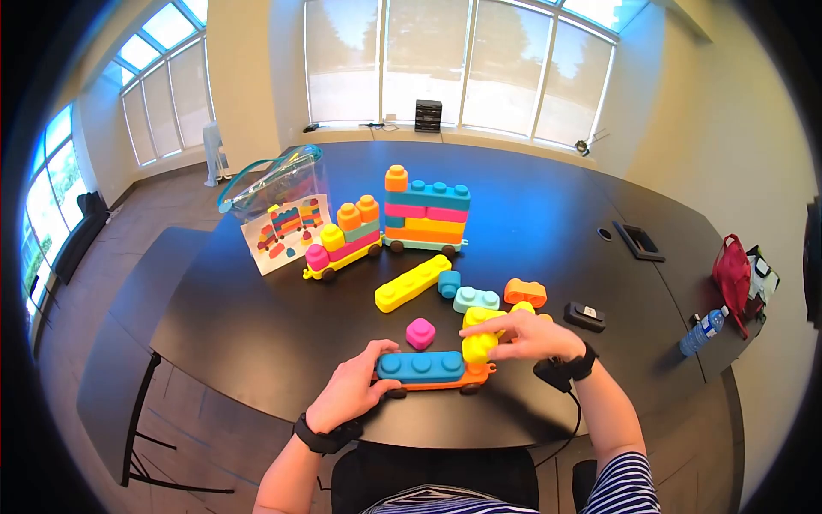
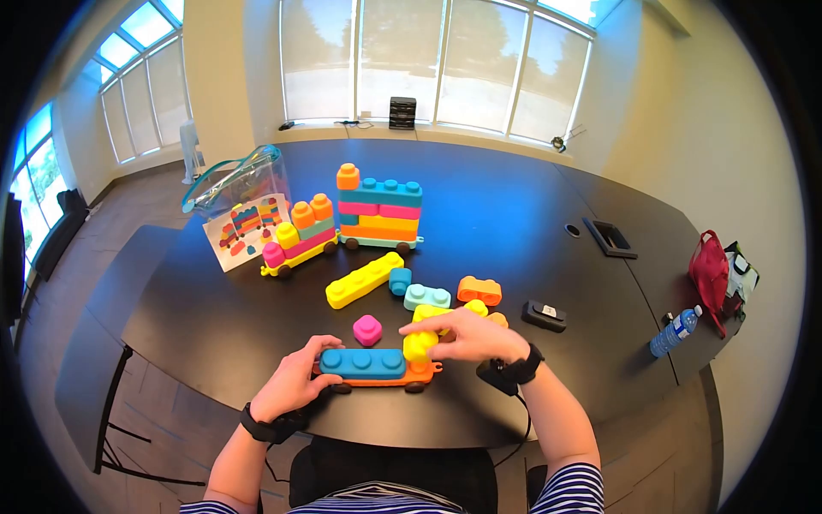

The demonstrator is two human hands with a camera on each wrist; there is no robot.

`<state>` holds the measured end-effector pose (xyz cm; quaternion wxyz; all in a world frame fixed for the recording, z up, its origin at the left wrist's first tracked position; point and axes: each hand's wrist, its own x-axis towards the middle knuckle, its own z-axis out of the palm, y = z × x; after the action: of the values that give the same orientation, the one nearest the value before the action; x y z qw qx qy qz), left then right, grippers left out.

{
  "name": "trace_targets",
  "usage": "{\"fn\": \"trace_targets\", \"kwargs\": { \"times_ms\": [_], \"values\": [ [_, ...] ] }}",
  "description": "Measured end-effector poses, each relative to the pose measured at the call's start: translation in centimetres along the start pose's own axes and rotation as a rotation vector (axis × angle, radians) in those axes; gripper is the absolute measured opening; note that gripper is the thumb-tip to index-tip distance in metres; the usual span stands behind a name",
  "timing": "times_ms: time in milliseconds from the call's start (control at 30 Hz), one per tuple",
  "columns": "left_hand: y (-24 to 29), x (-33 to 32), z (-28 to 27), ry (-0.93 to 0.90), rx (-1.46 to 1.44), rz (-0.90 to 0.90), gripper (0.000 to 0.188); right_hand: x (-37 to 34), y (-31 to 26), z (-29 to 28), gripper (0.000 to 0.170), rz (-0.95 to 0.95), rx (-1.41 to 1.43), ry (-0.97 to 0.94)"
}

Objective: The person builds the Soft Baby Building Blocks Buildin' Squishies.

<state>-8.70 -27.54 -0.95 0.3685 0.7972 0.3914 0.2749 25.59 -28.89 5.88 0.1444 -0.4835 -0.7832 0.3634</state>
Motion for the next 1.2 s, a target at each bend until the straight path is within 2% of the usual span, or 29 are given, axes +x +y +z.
{"fn": "trace_targets", "kwargs": {
  "times_ms": [33,133,167,367,767,867,1067,1167,1200],
  "values": [
    [0.3,0.0,-0.2,-0.021,0.025,-0.024,0.052,-0.4,0.3,0.7,0.052,-0.087,-0.035,0.032],
    [0.9,0.0,-0.4,-0.03,0.042,-0.031,0.049,-0.2,2.0,2.4,0.049,-0.143,0.0,0.116],
    [1.1,0.0,-0.4,-0.024,0.037,-0.021,0.049,-0.3,2.0,2.2,0.049,-0.083,-0.007,0.065],
    [1.3,0.0,-0.3,-0.024,0.027,-0.033,0.048,-0.6,0.5,1.5,0.051,-0.026,-0.107,0.056],
    [0.9,0.1,-0.1,-0.005,0.028,-0.022,0.049,-0.2,1.6,4.0,0.052,-0.093,-0.225,0.092],
    [0.8,0.1,-0.1,-0.004,0.058,-0.003,0.049,-0.3,0.6,3.8,0.051,-0.037,-0.184,0.053],
    [0.6,0.0,-0.2,0.002,0.048,0.0,0.048,-0.4,0.4,3.9,0.053,-0.04,-0.201,0.035],
    [0.6,0.0,-0.4,-0.022,0.034,-0.011,0.048,-0.5,1.9,2.7,0.058,-0.166,-0.227,0.008],
    [0.6,0.0,-0.4,-0.02,0.034,-0.007,0.048,-0.6,2.8,1.9,0.057,-0.166,-0.179,0.057]
  ]
}}
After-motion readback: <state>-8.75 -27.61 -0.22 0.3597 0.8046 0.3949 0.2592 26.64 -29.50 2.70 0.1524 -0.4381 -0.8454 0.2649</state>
